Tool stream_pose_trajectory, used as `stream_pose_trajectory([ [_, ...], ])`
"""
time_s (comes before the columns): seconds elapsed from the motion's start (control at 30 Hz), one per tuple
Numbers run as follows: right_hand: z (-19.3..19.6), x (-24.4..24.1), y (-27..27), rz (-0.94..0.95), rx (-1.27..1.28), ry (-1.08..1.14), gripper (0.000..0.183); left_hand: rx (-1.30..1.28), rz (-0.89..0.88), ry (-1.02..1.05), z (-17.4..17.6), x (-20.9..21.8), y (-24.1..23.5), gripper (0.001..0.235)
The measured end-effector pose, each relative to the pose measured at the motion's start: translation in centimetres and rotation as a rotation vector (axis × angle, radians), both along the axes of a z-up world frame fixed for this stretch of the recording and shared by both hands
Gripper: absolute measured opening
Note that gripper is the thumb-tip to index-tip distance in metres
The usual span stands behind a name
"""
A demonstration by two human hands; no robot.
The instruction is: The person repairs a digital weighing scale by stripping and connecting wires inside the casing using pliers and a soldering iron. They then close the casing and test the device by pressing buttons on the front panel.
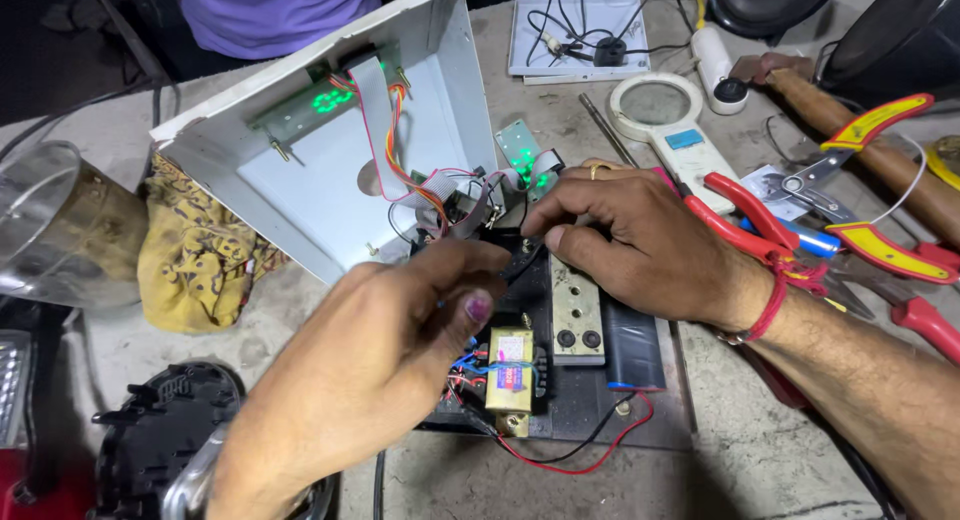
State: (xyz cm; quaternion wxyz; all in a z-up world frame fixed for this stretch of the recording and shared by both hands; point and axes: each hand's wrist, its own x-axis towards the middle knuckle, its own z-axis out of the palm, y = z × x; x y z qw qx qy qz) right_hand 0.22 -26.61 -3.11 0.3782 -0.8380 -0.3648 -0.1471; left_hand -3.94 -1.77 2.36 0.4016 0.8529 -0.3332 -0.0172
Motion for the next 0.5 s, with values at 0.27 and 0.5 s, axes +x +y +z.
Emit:
stream_pose_trajectory([
  [0.27,0.1,-0.7,0.1,-0.155,0.079,0.241,0.026,0.217,0.120,0.090,-0.9,0.0,-2.0,0.033],
  [0.5,-0.3,-0.4,0.0,-0.129,0.086,0.113,0.024,0.218,0.025,0.019,-1.6,0.0,-1.8,0.034],
])
